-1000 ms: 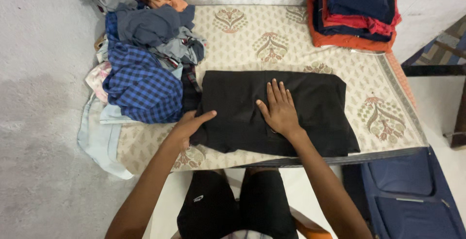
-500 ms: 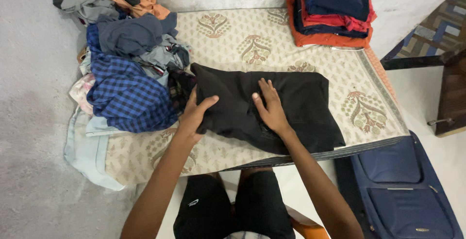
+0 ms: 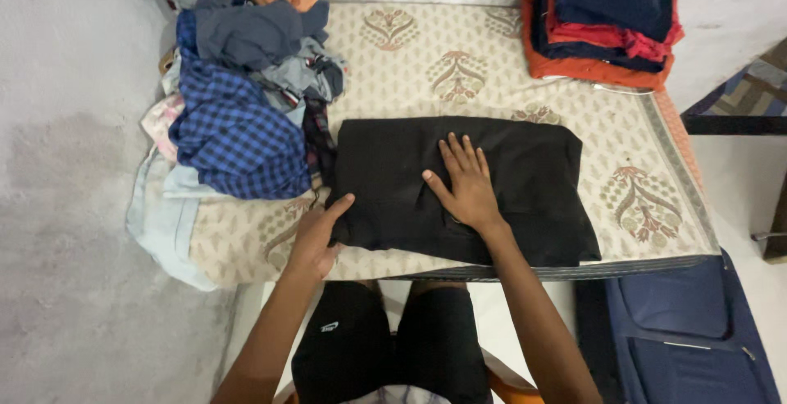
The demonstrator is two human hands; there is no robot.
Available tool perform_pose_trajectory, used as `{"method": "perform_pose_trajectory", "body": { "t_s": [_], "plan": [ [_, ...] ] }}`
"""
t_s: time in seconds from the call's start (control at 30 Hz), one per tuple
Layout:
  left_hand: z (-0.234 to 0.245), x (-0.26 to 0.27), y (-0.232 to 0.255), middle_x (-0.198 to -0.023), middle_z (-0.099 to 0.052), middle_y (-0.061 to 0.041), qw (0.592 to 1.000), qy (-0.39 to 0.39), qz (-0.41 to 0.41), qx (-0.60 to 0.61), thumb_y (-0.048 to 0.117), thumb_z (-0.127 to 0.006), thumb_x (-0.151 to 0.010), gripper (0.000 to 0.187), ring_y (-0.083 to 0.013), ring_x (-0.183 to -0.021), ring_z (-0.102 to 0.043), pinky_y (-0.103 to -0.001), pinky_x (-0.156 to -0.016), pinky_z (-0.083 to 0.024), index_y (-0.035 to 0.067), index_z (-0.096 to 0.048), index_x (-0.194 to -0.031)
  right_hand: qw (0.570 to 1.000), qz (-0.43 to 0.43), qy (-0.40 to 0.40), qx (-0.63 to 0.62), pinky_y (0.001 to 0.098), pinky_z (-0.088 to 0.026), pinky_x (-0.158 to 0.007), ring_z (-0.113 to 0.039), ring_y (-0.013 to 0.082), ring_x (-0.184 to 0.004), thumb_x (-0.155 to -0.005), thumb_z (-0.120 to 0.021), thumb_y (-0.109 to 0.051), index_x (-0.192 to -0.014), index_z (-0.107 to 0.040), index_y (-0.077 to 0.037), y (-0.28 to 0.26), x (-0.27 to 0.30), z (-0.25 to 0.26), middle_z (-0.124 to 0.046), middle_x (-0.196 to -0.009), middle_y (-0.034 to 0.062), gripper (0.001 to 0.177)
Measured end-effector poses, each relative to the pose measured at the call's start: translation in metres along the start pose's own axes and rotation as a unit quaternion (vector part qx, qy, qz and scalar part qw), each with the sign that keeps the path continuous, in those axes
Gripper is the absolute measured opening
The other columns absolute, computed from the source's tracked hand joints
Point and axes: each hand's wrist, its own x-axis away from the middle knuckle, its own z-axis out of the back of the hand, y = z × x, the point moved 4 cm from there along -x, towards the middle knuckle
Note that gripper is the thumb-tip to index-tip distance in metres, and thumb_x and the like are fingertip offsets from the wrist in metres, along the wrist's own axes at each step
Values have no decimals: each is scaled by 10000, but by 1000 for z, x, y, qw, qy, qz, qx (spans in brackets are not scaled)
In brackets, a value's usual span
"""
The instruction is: The person folds a dark blue shirt and a black jacket by hand on a bed, smoothing the fabric and placing them onto a stack of folded laundry.
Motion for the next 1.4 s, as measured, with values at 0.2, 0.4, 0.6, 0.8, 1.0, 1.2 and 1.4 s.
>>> {"method": "perform_pose_trajectory", "body": {
  "t_s": [0.2, 0.4, 0.6, 0.8, 1.0, 1.2, 1.4],
  "plan": [
    [-4, 11, -9, -1342, -643, -106, 987, -90, -22, 128, 202, -782, -815, 639, -233, -1172, -653, -380, -941, -571, 63, -545, -1391, 1000, -7, -2, -2, 551, -170, -1243, -272, 410, -1537, -1028, -504, -547, -1516, -478, -12, -3, -3, 3, -378, -1626, 222, 724],
    [-46, 31, 15, -1300, -665, -112, 978, -46, -192, 72, 92, -768, -837, 593, -190, -1122, -682, -319, -940, -589, 44, -558, -1390, 999, -16, 2, -39, 534, -163, -1253, -267, 393, -1550, -1040, -499, -529, -1520, -480, -26, 2, -2, 4, -382, -1631, 208, 695],
    [-99, 46, 37, -1215, -718, -139, 927, -87, -364, 2, 74, -744, -895, 460, -178, -1036, -707, -310, -888, -593, -18, -621, -1328, 993, -31, 8, -113, 506, -133, -1263, -243, 346, -1572, -1061, -458, -487, -1519, -490, -65, 16, -1, 1, -397, -1639, 167, 624],
    [-167, 62, 50, -1157, -754, -151, 855, -84, -483, -168, 109, -765, -863, 526, -219, -1006, -766, -326, -858, -623, -6, -617, -1355, 884, -147, 37, -442, 417, -300, -1224, -459, 282, -1452, -1095, -333, -542, -1512, -497, -39, 49, 3, -5, -563, -1520, 116, 674],
    [-233, 75, 33, -1152, -757, -183, 783, -102, -535, -300, 326, -766, -865, 604, -319, -1009, -769, -380, -855, -602, 34, -640, -1379, 560, -149, 129, -805, 358, -469, -1038, -619, 221, -1157, -1023, -360, -603, -1402, -559, -88, 103, 21, -25, -654, -1234, 75, 670],
    [-245, 82, -15, -1257, -731, -142, 721, -223, -543, -368, 427, -798, -870, 626, -276, -969, -763, -362, -865, -595, 76, -648, -1366, 500, -157, 185, -831, 325, -533, -945, -676, 173, -1028, -914, -440, -666, -1370, -572, -150, 134, 84, -56, -689, -1123, 46, 701],
    [-200, 85, -27, -1563, -508, -183, 653, -152, -674, -310, 311, -811, -886, 705, -351, -1403, -521, -498, -1183, -407, 36, -537, -1474, 392, -106, 131, -904, 396, -519, -1041, -671, 271, -1124, -965, -452, -695, -1391, -585, -42, 133, 58, -19, -674, -1255, 141, 792]
  ]
}}
